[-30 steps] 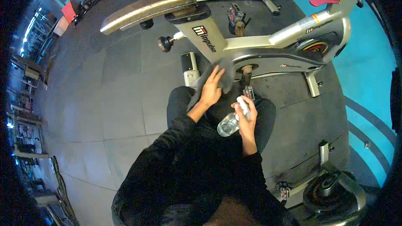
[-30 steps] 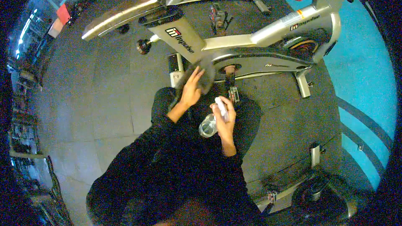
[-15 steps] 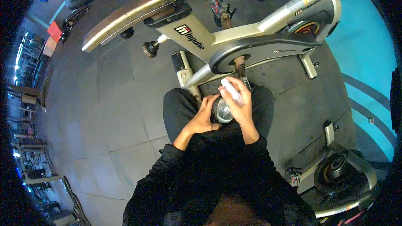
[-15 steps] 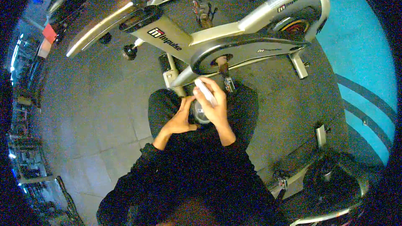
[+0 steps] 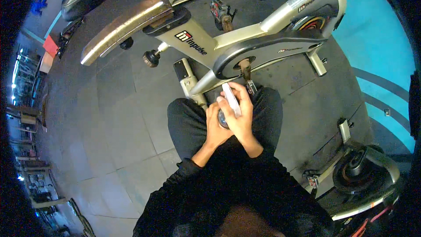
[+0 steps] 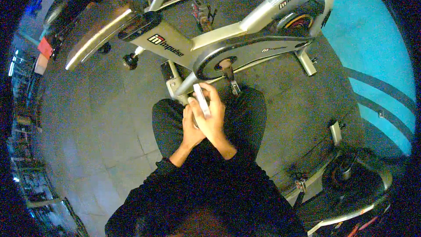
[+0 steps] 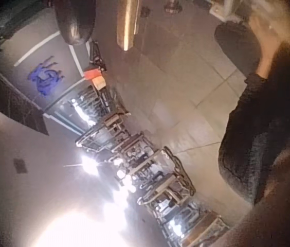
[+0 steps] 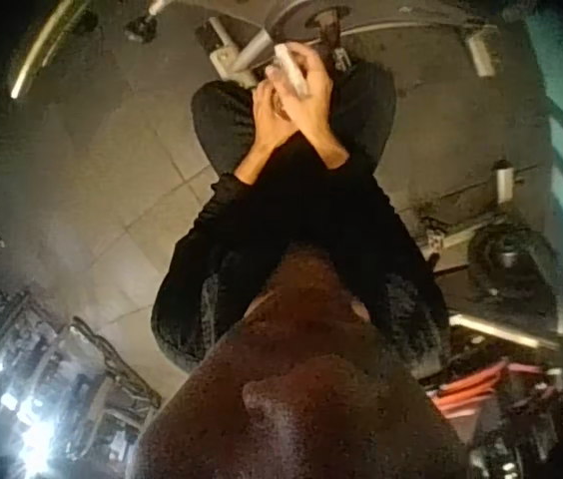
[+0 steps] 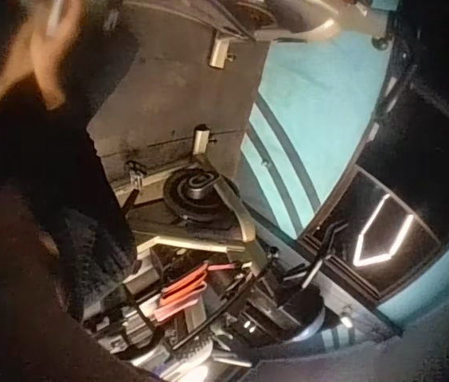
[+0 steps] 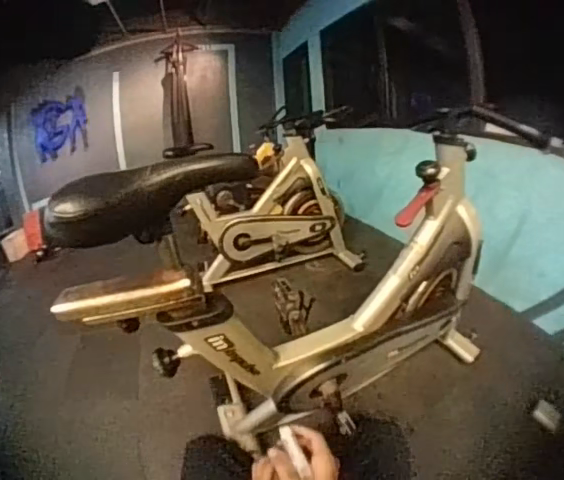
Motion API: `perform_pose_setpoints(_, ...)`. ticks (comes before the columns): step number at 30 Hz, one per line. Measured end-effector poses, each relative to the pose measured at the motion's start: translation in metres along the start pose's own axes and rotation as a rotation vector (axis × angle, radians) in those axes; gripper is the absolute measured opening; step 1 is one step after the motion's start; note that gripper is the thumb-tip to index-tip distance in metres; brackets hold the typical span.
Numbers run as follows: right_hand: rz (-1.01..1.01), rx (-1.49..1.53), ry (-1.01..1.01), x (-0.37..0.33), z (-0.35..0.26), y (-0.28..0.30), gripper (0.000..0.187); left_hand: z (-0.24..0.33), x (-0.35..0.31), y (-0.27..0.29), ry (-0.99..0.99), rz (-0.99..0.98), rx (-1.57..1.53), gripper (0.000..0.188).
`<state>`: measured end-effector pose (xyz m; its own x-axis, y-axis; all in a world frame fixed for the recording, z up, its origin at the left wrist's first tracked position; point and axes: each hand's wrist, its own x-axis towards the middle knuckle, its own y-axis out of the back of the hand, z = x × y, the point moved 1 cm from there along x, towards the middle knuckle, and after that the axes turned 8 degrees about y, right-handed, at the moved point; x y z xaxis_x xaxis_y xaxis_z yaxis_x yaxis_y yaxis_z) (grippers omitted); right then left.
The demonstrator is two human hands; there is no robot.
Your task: The person wipes the seat, handlebars, and frame of a stationary bike using a cloth and a spray bottle.
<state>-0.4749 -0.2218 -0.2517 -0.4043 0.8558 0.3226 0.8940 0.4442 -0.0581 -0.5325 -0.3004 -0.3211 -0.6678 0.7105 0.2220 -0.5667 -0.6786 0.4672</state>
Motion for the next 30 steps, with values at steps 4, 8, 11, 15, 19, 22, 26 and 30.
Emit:
perform_pose_setpoints(4,-0.548,0.145,0.087,0.008,0.010,0.032,0.104,-0.011,0.006,0.013,-0.088,-0.047,-0.144,0.079)
perform_pose_setpoints(8,-0.739,0.129,-0.043,0.003,0.046,0.085,0.123,-0.007,-0.008,0.032,0.192,-0.200,-0.419,0.083)
perform_pose_setpoints(11,-0.920,0.091,-0.085,-0.017,0.059,0.096,0.127,0.004,-0.011,0.034,0.251,-0.301,-0.673,0.087)
perform_pose_setpoints(15,-0.918,0.003,-0.021,-0.043,0.067,0.083,0.128,-0.002,-0.012,0.036,0.172,-0.440,-0.530,0.092)
perform_pose_setpoints(19,-0.866,0.151,-0.055,-0.048,0.064,0.071,0.128,0.008,-0.020,0.030,0.216,-0.297,-0.680,0.083)
perform_pose_setpoints(22,-0.757,0.271,-0.224,-0.055,0.070,0.064,0.125,0.005,-0.017,0.033,0.252,-0.405,-0.495,0.095)
perform_pose_setpoints(26,-0.610,0.352,-0.212,-0.065,0.081,0.059,0.117,0.029,-0.006,0.047,0.054,-0.253,-0.091,0.096)
perform_pose_setpoints(30,-0.565,-0.001,-0.026,-0.067,0.069,0.043,0.105,0.037,0.006,0.048,0.177,-0.159,-0.302,0.101)
